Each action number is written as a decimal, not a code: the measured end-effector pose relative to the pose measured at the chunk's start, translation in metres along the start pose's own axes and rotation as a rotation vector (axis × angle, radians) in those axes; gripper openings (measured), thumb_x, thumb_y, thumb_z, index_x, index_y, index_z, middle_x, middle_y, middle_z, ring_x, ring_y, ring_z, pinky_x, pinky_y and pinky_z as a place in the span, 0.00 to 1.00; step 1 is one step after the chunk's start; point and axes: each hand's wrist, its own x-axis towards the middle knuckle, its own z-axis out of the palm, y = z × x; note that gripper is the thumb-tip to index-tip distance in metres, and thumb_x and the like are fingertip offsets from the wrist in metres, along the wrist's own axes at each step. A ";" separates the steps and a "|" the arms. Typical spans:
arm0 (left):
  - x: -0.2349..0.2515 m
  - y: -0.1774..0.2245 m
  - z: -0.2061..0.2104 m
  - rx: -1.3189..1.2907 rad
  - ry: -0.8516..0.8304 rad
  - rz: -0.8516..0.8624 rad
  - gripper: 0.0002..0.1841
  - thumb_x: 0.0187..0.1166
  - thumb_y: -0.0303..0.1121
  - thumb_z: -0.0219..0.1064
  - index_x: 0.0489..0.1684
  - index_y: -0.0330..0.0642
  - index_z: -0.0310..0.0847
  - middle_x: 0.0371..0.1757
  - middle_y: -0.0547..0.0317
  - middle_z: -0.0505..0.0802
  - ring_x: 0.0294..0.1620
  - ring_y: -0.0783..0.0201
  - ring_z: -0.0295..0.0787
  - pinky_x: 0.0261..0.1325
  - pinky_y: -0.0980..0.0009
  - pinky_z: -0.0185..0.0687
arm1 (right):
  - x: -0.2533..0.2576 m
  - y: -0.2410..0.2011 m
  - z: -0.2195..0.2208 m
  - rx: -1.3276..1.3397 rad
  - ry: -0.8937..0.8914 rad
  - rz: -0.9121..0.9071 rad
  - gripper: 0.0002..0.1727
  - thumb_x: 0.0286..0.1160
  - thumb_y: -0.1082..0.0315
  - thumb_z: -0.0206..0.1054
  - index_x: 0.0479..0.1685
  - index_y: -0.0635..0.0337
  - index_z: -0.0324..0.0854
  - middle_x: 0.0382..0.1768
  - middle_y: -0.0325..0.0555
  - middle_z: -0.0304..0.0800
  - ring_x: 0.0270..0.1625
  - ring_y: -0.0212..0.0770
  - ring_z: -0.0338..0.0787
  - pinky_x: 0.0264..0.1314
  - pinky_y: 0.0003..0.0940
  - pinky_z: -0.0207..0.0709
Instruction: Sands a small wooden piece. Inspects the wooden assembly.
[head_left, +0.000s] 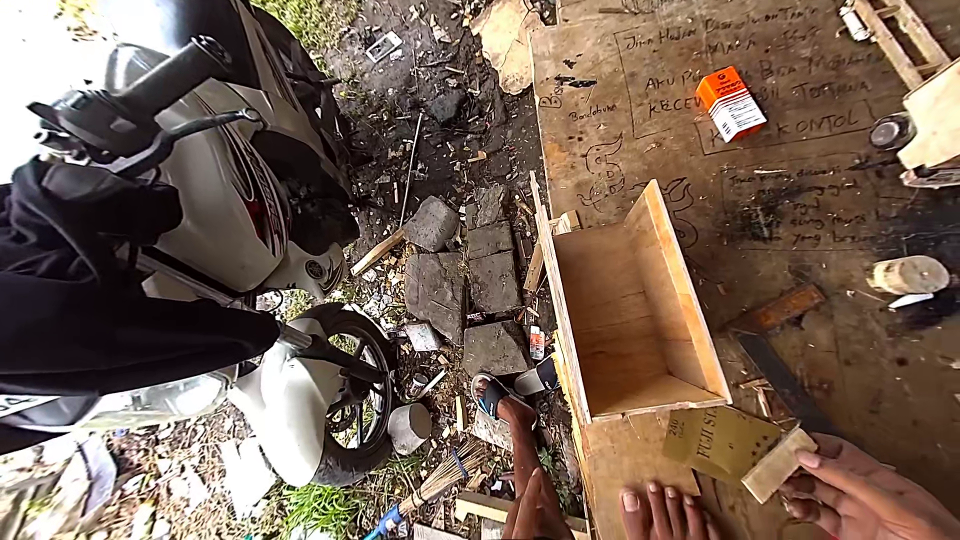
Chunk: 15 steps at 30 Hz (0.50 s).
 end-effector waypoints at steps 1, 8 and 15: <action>-0.002 0.018 -0.010 -0.018 0.010 -0.029 0.32 0.78 0.28 0.67 0.81 0.20 0.66 0.75 0.29 0.83 0.69 0.43 0.87 0.69 0.52 0.82 | 0.000 0.000 0.001 -0.005 0.000 -0.003 0.08 0.88 0.75 0.49 0.52 0.54 0.72 0.36 0.36 0.94 0.36 0.34 0.95 0.39 0.30 0.90; 0.010 0.001 0.003 -0.007 0.094 0.186 0.28 0.84 0.34 0.64 0.76 0.20 0.70 0.68 0.36 0.90 0.69 0.52 0.88 0.71 0.61 0.82 | -0.003 0.000 0.012 -0.020 0.101 0.005 0.10 0.89 0.70 0.49 0.52 0.58 0.76 0.35 0.37 0.92 0.33 0.34 0.93 0.37 0.31 0.90; 0.042 0.076 -0.029 0.416 0.466 0.640 0.24 0.75 0.45 0.73 0.68 0.46 0.87 0.63 0.57 0.92 0.68 0.59 0.84 0.75 0.55 0.74 | 0.010 0.014 0.030 0.063 0.091 -0.066 0.11 0.90 0.70 0.49 0.52 0.66 0.75 0.33 0.48 0.95 0.34 0.44 0.97 0.38 0.37 0.94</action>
